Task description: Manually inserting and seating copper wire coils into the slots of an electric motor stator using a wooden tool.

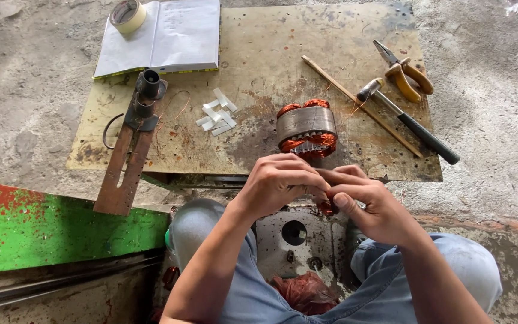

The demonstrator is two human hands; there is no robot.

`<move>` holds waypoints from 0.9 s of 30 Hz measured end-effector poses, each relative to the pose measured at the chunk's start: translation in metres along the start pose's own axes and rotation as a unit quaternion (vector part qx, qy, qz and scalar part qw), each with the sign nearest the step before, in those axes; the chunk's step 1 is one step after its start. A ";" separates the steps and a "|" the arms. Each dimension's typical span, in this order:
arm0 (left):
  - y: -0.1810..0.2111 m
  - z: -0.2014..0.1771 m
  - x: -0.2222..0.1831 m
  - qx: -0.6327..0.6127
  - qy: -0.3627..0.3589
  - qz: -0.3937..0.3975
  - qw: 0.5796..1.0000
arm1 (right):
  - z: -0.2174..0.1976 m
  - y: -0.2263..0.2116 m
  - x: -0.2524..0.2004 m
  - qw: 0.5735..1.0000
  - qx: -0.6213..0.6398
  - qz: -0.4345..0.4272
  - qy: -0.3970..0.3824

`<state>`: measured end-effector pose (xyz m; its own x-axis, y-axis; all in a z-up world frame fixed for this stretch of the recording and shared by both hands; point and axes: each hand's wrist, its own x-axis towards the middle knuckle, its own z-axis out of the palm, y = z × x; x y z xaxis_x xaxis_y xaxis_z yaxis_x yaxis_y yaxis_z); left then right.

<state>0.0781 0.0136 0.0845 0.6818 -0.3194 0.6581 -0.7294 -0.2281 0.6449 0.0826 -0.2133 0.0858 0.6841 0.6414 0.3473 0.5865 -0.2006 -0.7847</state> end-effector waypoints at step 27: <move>-0.027 0.036 -0.046 0.060 0.037 -0.138 0.988 | 0.014 0.032 -0.006 0.971 0.130 0.097 0.174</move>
<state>0.0647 0.0012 0.0227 0.8547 -0.1625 0.4930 -0.5133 -0.4060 0.7561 0.0910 -0.2134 0.0515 0.9027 0.3121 0.2960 0.3328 -0.0707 -0.9403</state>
